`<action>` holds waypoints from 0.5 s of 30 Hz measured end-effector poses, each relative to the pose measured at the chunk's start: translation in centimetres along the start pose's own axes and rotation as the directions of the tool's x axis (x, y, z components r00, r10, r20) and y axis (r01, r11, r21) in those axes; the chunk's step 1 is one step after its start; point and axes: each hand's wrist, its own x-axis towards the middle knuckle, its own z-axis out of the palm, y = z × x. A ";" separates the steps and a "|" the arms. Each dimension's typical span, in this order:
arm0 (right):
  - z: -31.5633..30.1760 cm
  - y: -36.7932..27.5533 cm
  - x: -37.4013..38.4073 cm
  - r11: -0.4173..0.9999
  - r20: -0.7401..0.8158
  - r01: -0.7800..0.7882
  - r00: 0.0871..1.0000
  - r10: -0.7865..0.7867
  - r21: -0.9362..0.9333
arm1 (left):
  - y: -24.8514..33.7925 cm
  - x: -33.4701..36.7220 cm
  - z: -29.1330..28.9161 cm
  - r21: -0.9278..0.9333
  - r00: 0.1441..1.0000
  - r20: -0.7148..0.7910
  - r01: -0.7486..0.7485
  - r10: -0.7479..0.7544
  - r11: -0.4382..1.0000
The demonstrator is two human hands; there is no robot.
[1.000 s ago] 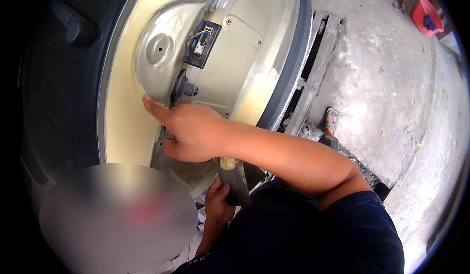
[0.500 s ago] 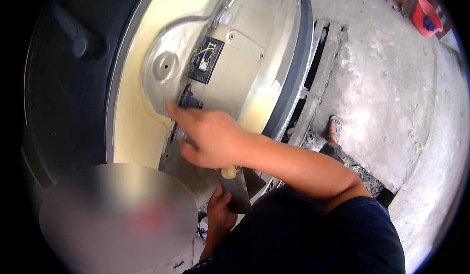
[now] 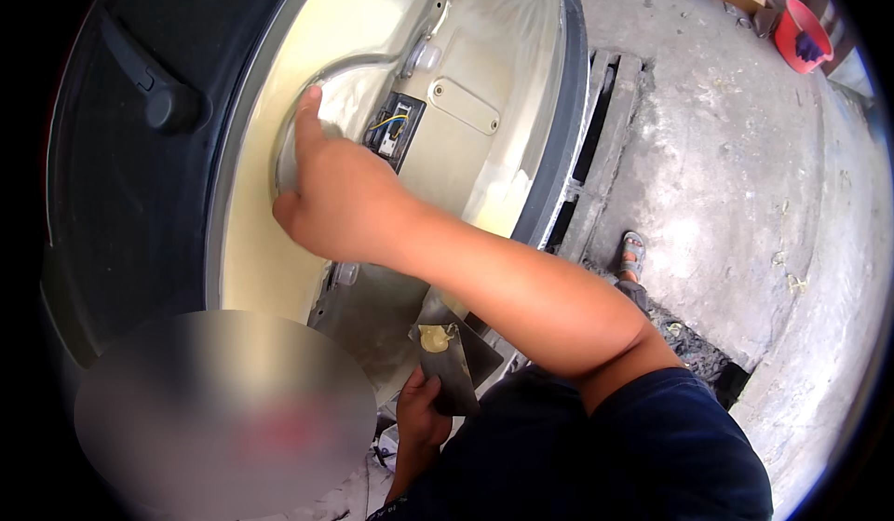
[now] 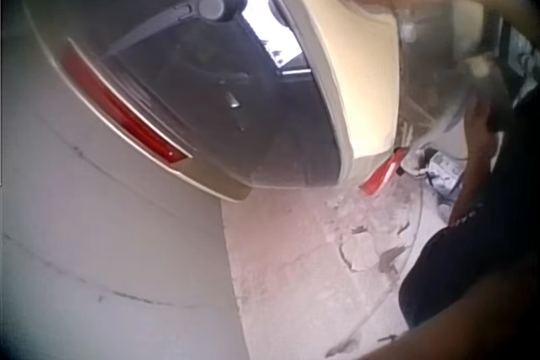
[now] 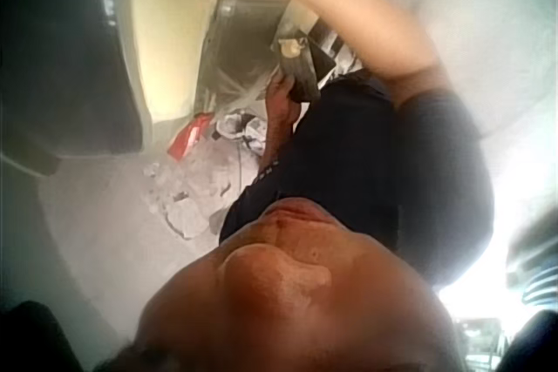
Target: The person applies yellow body filler to a damaged section of a car trunk using a metal spreader. They smooth the surface with their finger and handle sandpaper sheets before and after the application.
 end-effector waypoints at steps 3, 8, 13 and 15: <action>0.1 -0.8 -0.3 0.990 0.078 0.006 0.997 0.005 -0.140 | -0.2 0.3 -0.6 0.010 0.998 0.047 0.033 -0.033 0.999; 0.5 -1.6 -1.4 0.982 0.185 0.041 0.983 -0.006 -0.186 | -0.1 0.5 -0.1 0.010 0.996 0.085 0.018 -0.018 1.000; 1.1 -1.6 -2.7 0.972 0.277 0.098 0.960 -0.036 -0.214 | -0.1 0.4 0.3 -0.004 0.997 0.071 -0.016 0.017 1.000; 1.9 -0.4 -3.6 0.962 0.248 0.164 0.963 -0.107 -0.220 | 0.0 0.3 0.4 -0.003 0.998 0.065 -0.019 0.019 1.000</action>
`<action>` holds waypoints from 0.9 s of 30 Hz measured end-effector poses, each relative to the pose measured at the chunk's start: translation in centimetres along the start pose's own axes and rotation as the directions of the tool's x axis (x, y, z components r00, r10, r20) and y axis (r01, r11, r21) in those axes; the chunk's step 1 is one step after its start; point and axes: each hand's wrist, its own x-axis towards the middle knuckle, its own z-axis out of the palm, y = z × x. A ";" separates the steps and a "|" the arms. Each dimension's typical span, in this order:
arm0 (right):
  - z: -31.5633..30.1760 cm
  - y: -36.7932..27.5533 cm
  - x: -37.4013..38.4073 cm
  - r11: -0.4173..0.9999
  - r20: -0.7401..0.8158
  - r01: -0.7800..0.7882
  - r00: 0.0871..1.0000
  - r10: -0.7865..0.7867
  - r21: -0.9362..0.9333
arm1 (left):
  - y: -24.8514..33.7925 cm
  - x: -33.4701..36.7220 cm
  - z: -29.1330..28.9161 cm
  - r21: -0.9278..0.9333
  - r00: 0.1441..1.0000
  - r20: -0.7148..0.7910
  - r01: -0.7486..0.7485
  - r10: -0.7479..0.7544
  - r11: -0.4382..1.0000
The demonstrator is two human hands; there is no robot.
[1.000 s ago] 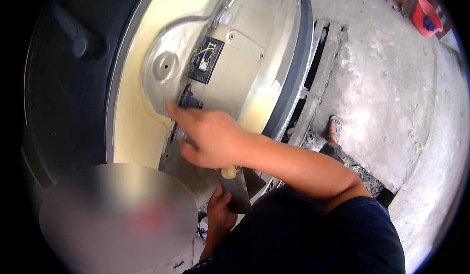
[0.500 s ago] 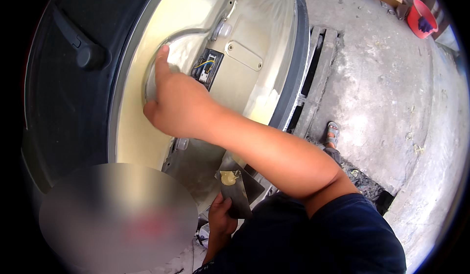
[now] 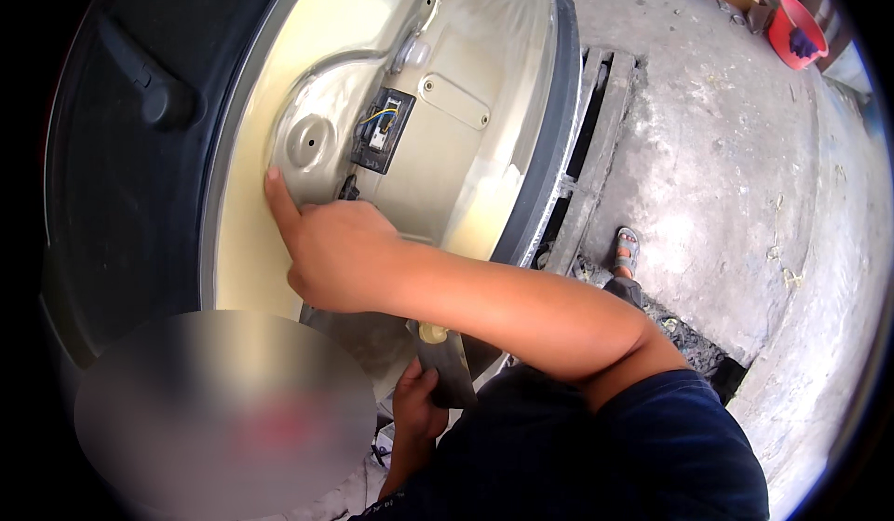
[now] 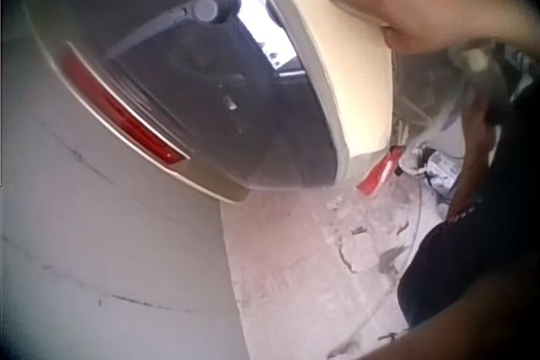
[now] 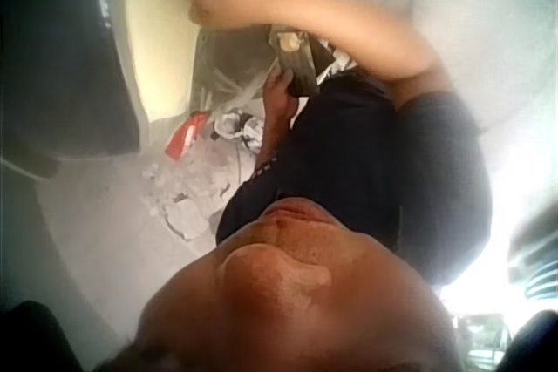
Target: The person applies yellow body filler to a damaged section of a car trunk using a metal spreader. They smooth the surface with their finger and handle sandpaper sheets before and after the application.
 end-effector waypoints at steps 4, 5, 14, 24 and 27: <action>-1.3 1.1 -3.6 0.984 0.007 0.152 0.988 -0.153 0.096 | 0.4 -0.1 -0.8 -0.012 0.999 -0.022 -0.033 0.033 0.999; -1.8 2.0 -4.9 0.972 -0.050 0.198 0.980 -0.193 0.128 | 0.5 0.1 -0.6 -0.010 0.998 -0.030 -0.049 0.049 0.999; -2.8 6.0 -13.0 0.987 0.212 0.157 0.964 -0.163 0.045 | 3.2 0.6 1.7 0.047 0.980 0.062 -0.193 0.190 0.980; -2.1 5.6 -13.7 0.968 0.276 0.238 0.938 -0.209 -0.075 | 2.7 0.3 1.4 0.050 0.981 0.059 -0.187 0.184 0.981; -2.0 6.3 -13.5 0.920 0.247 0.006 0.963 -0.112 0.391 | 2.6 0.4 1.3 0.066 0.985 0.043 -0.171 0.168 0.983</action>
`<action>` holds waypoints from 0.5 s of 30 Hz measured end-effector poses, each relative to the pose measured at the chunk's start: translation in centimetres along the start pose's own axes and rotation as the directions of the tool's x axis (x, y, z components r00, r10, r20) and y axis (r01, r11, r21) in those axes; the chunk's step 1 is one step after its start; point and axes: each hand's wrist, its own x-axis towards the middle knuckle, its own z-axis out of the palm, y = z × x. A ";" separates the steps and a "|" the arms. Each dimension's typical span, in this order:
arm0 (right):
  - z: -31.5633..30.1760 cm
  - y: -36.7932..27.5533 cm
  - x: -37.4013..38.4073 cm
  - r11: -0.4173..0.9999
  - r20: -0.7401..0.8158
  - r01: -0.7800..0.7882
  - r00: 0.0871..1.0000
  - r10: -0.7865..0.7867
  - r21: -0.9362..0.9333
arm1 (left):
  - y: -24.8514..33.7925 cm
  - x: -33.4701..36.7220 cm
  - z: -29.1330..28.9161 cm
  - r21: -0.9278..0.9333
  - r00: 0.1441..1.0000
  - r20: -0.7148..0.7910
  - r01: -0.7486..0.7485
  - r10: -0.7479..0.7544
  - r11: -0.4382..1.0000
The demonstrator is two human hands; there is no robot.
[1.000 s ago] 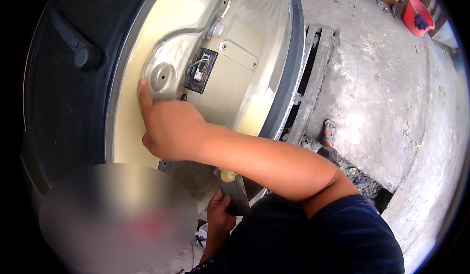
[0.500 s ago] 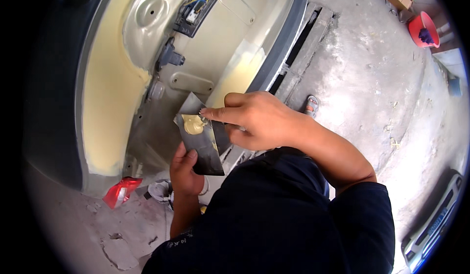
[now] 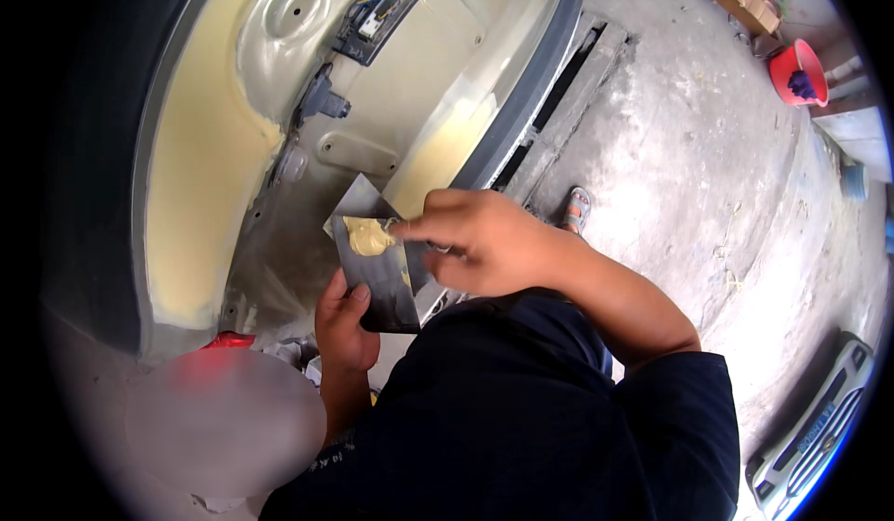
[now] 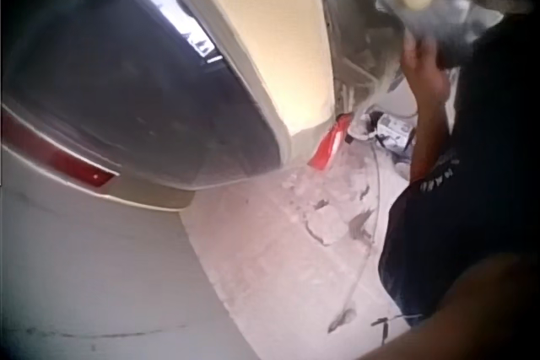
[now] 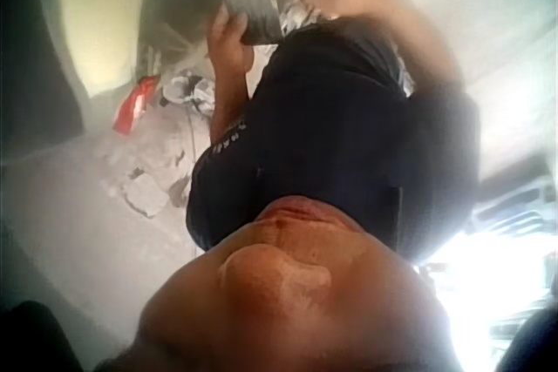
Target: The person applies yellow body filler to a damaged section of a car trunk using a metal spreader. They smooth the surface with their finger and handle sandpaper sheets before and after the application.
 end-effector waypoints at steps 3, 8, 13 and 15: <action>-0.3 1.4 0.4 0.723 -0.032 -0.074 0.991 0.131 0.686 | -0.2 -0.3 -0.1 0.013 1.000 -0.022 0.010 -0.010 1.000; -0.8 1.7 2.5 0.261 -0.069 0.026 0.985 0.156 0.965 | -0.9 -0.4 -0.3 0.032 0.999 -0.022 0.036 -0.035 0.999; -2.4 0.9 6.1 0.636 -0.256 0.146 0.963 0.084 0.757 | -1.9 -1.0 -1.0 0.045 0.993 -0.071 0.093 -0.090 0.995; -3.0 -0.5 8.4 0.905 -0.420 0.125 0.905 0.064 0.407 | -1.7 -0.7 -0.7 0.029 0.992 -0.063 0.110 -0.108 0.993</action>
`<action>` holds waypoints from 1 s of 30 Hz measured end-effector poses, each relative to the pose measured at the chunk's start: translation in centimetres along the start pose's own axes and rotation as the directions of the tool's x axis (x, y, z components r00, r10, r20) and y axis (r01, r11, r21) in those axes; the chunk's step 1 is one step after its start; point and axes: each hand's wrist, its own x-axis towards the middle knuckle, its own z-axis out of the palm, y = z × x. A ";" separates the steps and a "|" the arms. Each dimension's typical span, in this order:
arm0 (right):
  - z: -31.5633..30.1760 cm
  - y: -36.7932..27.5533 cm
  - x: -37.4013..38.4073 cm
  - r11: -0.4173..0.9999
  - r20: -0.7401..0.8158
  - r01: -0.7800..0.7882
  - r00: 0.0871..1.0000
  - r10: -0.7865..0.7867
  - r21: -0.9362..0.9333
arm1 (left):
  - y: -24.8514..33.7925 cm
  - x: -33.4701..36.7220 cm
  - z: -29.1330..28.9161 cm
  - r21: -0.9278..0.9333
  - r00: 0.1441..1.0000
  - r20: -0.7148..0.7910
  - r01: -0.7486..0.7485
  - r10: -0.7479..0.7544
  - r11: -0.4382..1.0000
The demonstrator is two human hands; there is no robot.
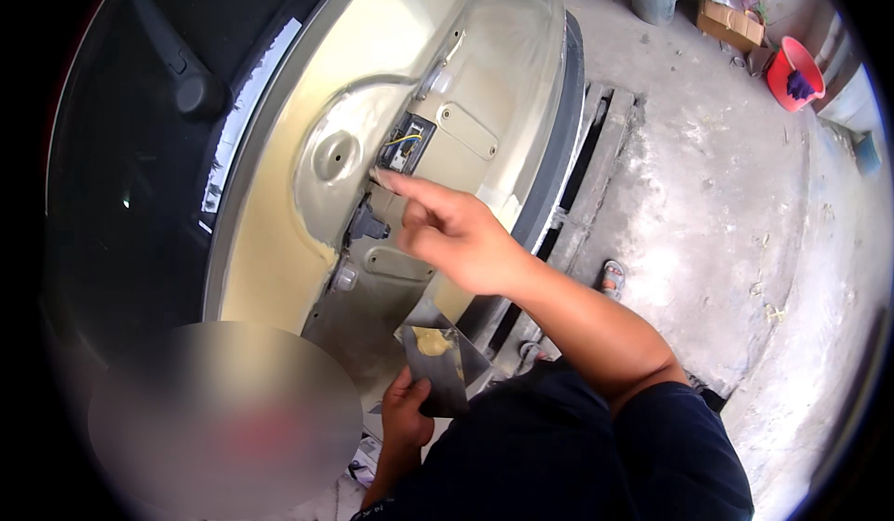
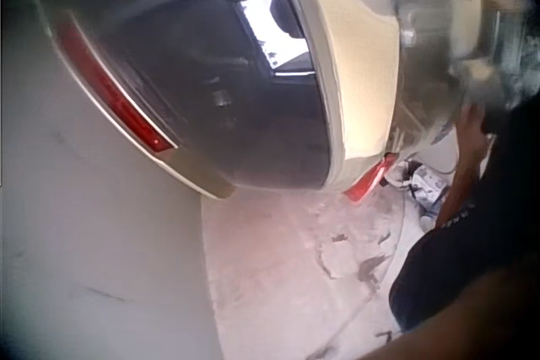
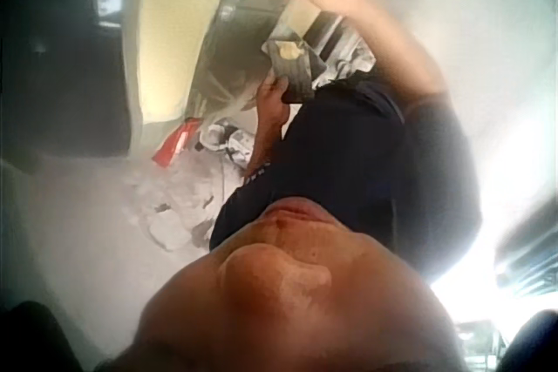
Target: The person applies yellow body filler to a damaged section of a car trunk using a metal spreader. They smooth the surface with their finger and handle sandpaper sheets before and after the application.
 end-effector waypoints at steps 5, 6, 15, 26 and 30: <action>1.2 -2.2 4.1 0.836 -0.052 0.143 0.978 -0.200 -0.530 | -0.1 0.2 -0.1 0.014 0.999 0.013 0.048 -0.049 0.999; 1.4 -2.2 4.6 0.809 -0.062 0.152 0.972 -0.227 -0.567 | -0.1 0.2 -0.2 0.017 0.999 0.008 0.047 -0.047 0.999; 3.2 -1.7 6.1 0.594 -0.056 0.118 0.962 -0.266 -0.796 | -0.5 0.3 -0.7 0.033 0.999 -0.027 0.048 -0.047 0.998; 4.0 -1.7 5.3 0.679 -0.051 0.150 0.963 -0.266 -0.718 | -0.5 0.6 -0.9 0.063 0.999 0.008 0.032 -0.033 0.998; 3.4 -3.6 6.3 0.926 -0.184 -0.054 0.983 -0.016 -0.373 | -0.6 0.5 -1.0 0.041 0.999 -0.021 0.048 -0.047 0.998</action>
